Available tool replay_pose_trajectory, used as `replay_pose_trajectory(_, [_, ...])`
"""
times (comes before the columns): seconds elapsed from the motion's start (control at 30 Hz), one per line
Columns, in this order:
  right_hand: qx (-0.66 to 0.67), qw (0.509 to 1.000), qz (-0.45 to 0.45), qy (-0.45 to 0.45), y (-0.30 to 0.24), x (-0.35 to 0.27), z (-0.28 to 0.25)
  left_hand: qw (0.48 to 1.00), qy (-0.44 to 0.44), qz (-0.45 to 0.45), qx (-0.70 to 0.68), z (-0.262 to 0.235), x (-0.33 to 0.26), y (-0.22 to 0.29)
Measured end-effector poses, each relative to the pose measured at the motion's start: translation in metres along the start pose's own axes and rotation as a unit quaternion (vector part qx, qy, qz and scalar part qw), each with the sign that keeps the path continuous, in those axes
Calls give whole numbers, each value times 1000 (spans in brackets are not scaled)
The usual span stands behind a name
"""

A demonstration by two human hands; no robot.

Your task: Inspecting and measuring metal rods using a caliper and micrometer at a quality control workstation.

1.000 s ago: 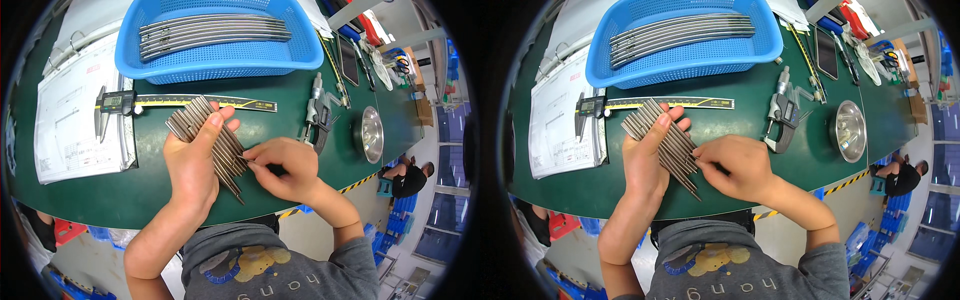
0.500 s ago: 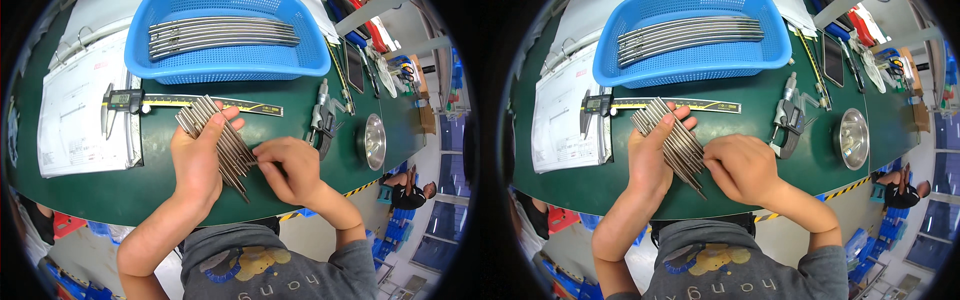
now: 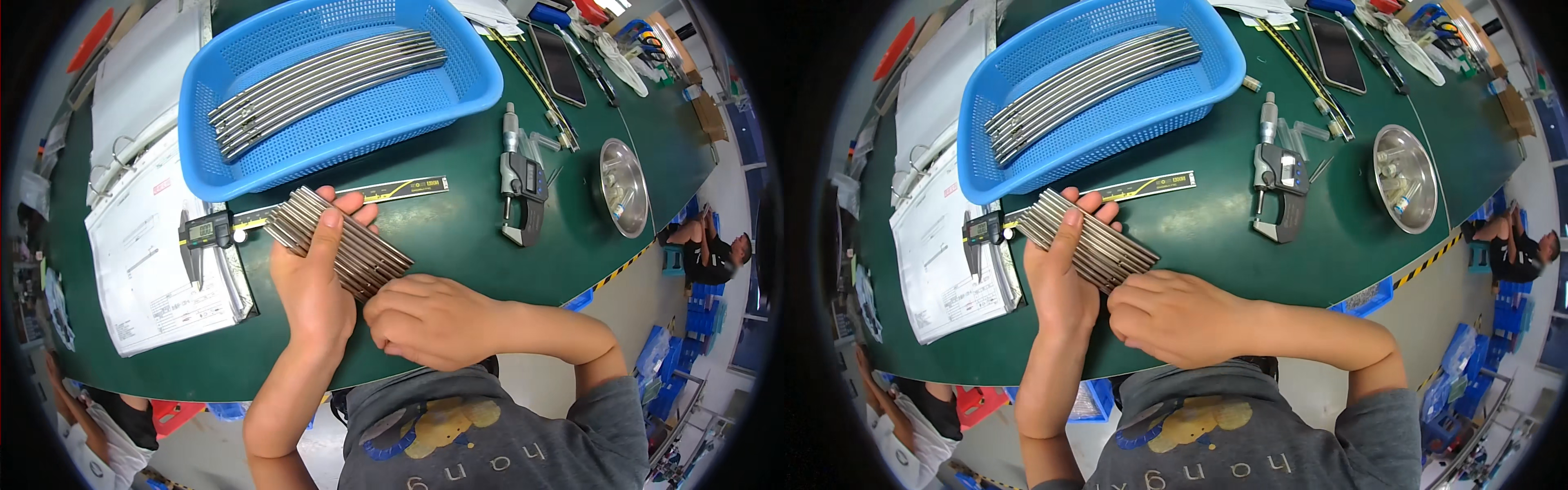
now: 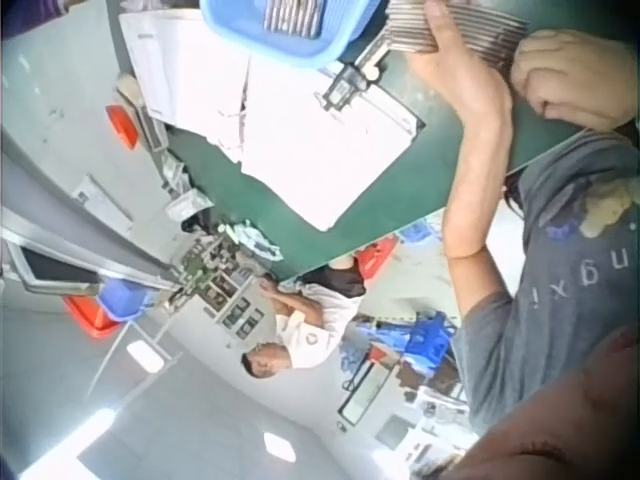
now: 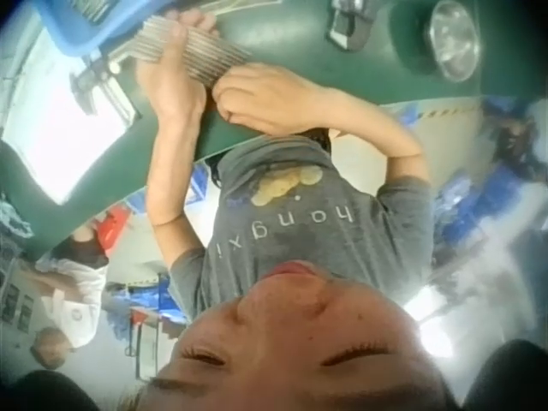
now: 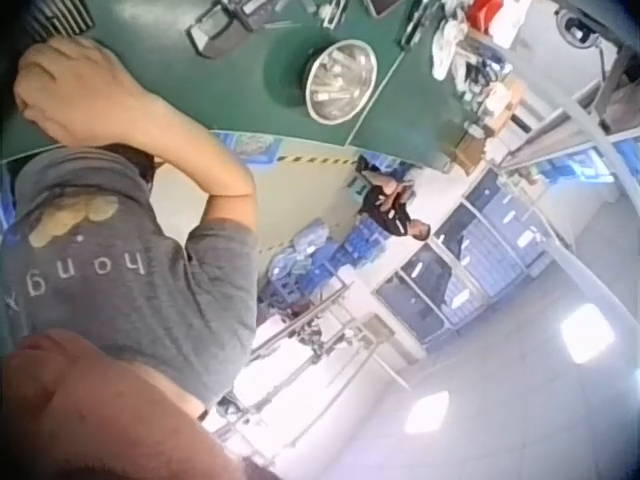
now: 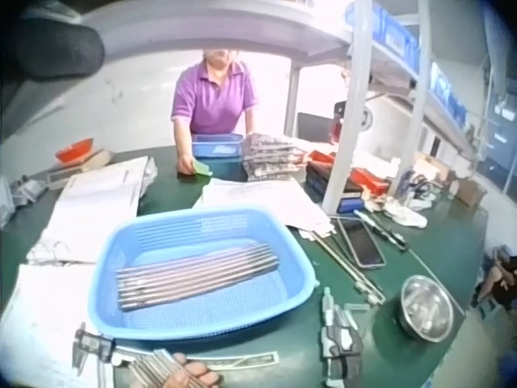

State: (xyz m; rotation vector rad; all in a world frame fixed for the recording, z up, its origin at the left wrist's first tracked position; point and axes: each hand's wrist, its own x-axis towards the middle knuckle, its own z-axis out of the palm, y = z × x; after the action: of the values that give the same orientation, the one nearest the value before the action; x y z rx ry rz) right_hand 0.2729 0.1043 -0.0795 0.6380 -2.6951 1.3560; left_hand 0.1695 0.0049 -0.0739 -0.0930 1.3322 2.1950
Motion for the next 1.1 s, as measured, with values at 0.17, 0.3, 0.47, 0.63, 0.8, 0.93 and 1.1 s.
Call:
replay_pose_trajectory(0.17, [-74, 992, 12, 102, 4, -12, -28, 999, 5, -37, 13, -4, 6, 4])
replay_pose_trajectory(0.3, [-148, 973, -6, 175, 18, 1, -34, 998, 9, -44, 41, 1, 10, 6])
replay_pose_trajectory(0.47, [-160, 970, -9, 183, 28, 6, -25, 998, 15, -50, 34, 3, 10, 7])
replay_pose_trajectory(0.63, [-175, 965, -9, 197, 31, 4, -22, 998, 22, -57, 24, 5, 7, 6])
replay_pose_trajectory(0.8, [-182, 965, -19, 189, 27, 2, -22, 998, 2, -55, 40, 0, 10, 3])
replay_pose_trajectory(0.93, [-281, 944, -36, 171, 15, 8, -20, 997, -4, -63, 43, 0, 10, 5])
replay_pose_trajectory(1.1, [-310, 935, -46, 166, 13, 15, -19, 997, -9, -56, 52, 0, 12, 6])
